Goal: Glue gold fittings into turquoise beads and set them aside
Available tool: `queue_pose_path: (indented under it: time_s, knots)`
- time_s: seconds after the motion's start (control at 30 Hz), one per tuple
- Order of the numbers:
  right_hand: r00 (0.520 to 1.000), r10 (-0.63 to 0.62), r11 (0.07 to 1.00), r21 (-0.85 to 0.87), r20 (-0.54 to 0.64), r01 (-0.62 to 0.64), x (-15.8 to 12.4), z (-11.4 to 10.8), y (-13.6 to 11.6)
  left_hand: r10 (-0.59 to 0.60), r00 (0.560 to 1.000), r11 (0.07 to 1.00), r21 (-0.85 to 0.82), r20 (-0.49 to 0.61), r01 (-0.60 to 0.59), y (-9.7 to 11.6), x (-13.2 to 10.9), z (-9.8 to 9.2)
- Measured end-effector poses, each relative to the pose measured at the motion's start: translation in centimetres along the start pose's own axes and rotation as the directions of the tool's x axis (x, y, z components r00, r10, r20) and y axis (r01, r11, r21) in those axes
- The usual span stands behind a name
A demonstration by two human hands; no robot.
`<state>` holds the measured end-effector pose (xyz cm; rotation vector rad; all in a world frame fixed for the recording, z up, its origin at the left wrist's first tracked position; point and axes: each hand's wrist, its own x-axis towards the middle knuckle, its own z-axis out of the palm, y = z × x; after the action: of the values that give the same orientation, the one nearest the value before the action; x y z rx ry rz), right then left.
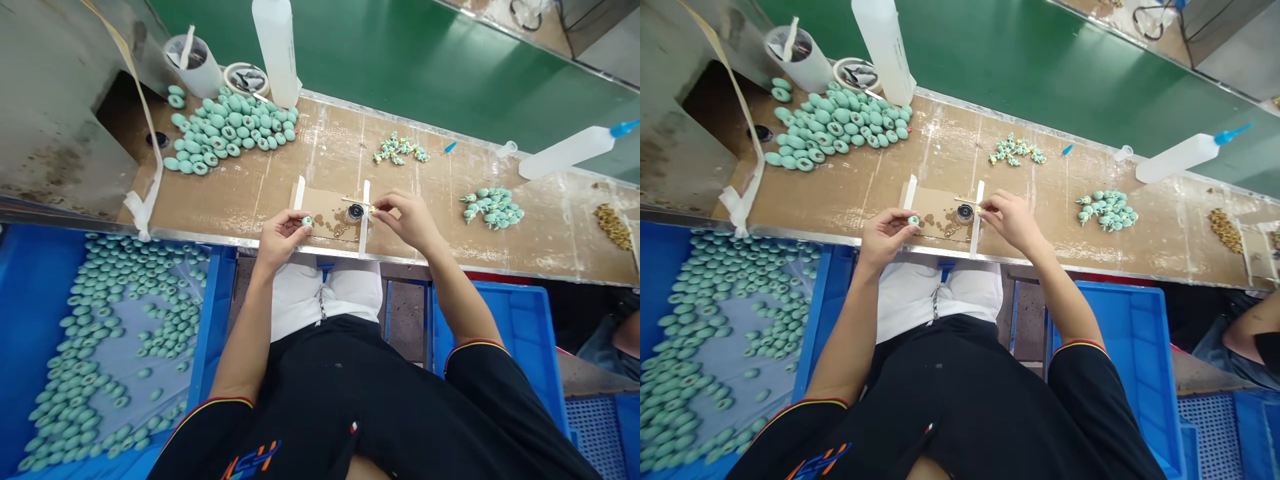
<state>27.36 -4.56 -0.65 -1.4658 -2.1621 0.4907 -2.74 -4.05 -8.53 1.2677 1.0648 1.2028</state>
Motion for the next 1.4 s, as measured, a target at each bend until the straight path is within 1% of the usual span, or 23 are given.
queue_pose_path:
  time_s: [0.1,0.17,0.23,0.37,0.53,0.77,0.97,1.07,1.2,1.3,1.4]
  knots:
    - [0.991,-0.060,0.997,-0.044,0.117,0.065,0.7,0.1,-1.8,0.004,1.000,1.000,-0.001,0.026,-0.004,0.1,-0.1,-0.1]
    - [0.984,-0.069,0.993,-0.085,0.166,0.084,1.1,0.3,-2.2,-0.002,0.998,1.000,-0.014,0.061,0.003,0.1,-0.1,-0.2]
    - [0.979,-0.071,0.988,-0.123,0.189,0.095,1.4,0.5,-2.3,-0.011,0.996,1.000,-0.027,0.089,0.014,0.1,-0.1,-0.3]
    - [0.981,-0.076,0.984,-0.144,0.177,0.102,1.5,1.0,-2.0,-0.026,0.994,0.998,-0.058,0.110,0.032,0.1,-0.1,-0.4]
    - [0.990,-0.068,0.989,-0.122,0.124,0.083,1.1,1.5,-2.0,-0.032,0.992,0.995,-0.095,0.123,0.044,0.1,-0.2,-0.4]
    - [0.994,-0.046,0.991,-0.119,0.104,0.058,0.9,1.9,-2.9,-0.025,0.992,0.992,-0.123,0.127,0.041,0.3,-0.3,-0.4]
    - [0.995,-0.022,0.992,-0.118,0.102,0.034,1.1,1.9,-3.6,-0.060,0.989,0.987,-0.142,0.132,0.079,0.3,-0.2,-0.3]
    - [0.999,-0.015,0.993,-0.120,0.052,0.021,0.9,1.4,-4.0,-0.065,0.989,0.987,-0.140,0.132,0.084,0.6,-0.2,-0.4]
    - [0.995,0.046,0.995,-0.081,-0.092,-0.054,0.3,0.9,-5.2,-0.058,0.987,0.992,-0.103,0.149,0.073,1.6,-0.3,-0.1]
    - [0.968,0.100,0.995,0.048,-0.229,-0.091,-0.4,1.4,-6.5,-0.057,0.986,0.987,-0.141,0.157,0.080,2.5,-0.3,0.8]
    - [0.928,0.159,0.960,0.274,-0.339,-0.064,-1.5,2.8,-8.2,-0.055,0.980,0.973,-0.212,0.190,0.096,3.4,-0.5,2.1]
